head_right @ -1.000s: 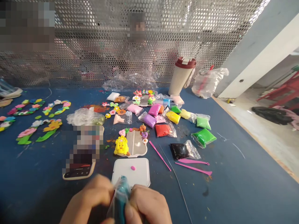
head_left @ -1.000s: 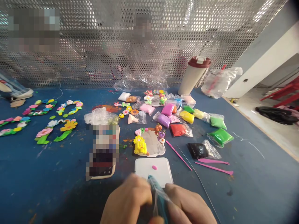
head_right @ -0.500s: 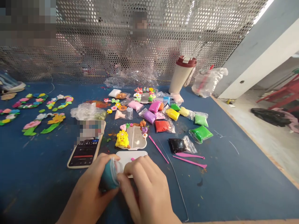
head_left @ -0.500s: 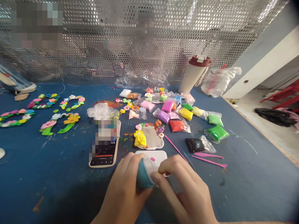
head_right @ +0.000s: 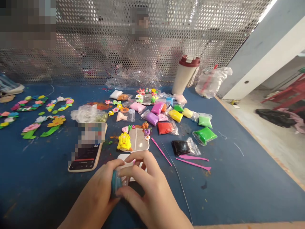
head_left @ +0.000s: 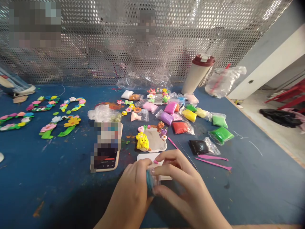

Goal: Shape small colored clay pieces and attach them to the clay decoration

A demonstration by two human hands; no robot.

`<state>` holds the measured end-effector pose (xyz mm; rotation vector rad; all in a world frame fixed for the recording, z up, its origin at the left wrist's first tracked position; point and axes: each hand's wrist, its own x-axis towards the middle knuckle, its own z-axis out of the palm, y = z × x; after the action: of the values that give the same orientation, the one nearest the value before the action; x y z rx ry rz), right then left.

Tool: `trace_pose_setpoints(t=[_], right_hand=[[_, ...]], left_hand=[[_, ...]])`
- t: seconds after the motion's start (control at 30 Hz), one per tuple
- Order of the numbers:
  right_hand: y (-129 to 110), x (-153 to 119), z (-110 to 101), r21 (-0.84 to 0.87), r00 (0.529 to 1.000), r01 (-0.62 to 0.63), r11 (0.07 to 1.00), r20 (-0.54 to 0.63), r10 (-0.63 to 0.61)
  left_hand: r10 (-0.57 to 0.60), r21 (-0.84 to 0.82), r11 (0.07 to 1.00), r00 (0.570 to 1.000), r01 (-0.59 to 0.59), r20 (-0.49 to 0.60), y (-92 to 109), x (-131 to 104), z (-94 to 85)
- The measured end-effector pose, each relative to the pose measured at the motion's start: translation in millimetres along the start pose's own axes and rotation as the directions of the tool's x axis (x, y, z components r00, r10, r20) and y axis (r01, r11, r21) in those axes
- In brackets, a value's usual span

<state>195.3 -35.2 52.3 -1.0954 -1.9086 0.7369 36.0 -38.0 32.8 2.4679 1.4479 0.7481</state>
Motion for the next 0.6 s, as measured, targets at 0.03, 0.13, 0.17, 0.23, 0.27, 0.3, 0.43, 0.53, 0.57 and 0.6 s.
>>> trace_pose_setpoints(t=[0.03,0.13,0.17,0.23,0.27,0.3,0.43,0.53,0.57,0.6], right_hand=[[-1,0,0,0.007,1.000,-0.004,1.000,0.020,0.004],[-4,0,0,-0.029,0.998,0.002,1.000,0.065,0.000],[-5,0,1,-0.062,0.997,0.014,0.998,0.072,-0.010],[-5,-1,1,-0.141,0.997,0.047,0.989,0.074,-0.037],[-5,-2,2,-0.179,0.996,0.059,0.982,0.075,-0.046],[-5,-3,2,-0.209,0.996,0.061,0.976,0.078,-0.046],[-2,-8,0,-0.209,0.996,0.018,0.978,0.091,0.002],[-1,-12,-1,-0.167,0.999,0.011,0.986,0.055,-0.001],[0,-14,-1,-0.171,0.999,0.017,0.985,0.034,-0.011],[0,-16,-1,-0.190,1.000,0.025,0.982,0.005,-0.024]], left_hand=[[0.001,0.018,1.000,1.000,-0.001,0.000,-1,0,1.2],[-0.003,0.041,0.999,1.000,0.002,0.019,-3,0,2.8],[-0.012,0.033,0.999,1.000,0.011,0.028,-4,0,2.7],[-0.032,0.001,0.999,0.998,0.032,0.049,-4,0,2.2],[-0.043,-0.018,0.999,0.997,0.044,0.062,-5,0,1.9],[-0.055,-0.034,0.998,0.996,0.058,0.072,-5,0,1.7],[-0.097,-0.071,0.992,0.994,0.101,0.049,-3,-1,0.9],[-0.079,-0.057,0.995,0.997,0.078,-0.025,-1,-1,-0.6],[-0.053,-0.041,0.998,0.997,0.051,-0.050,-1,-1,-1.3],[-0.023,-0.023,1.000,0.997,0.021,-0.070,-1,0,-2.0]])
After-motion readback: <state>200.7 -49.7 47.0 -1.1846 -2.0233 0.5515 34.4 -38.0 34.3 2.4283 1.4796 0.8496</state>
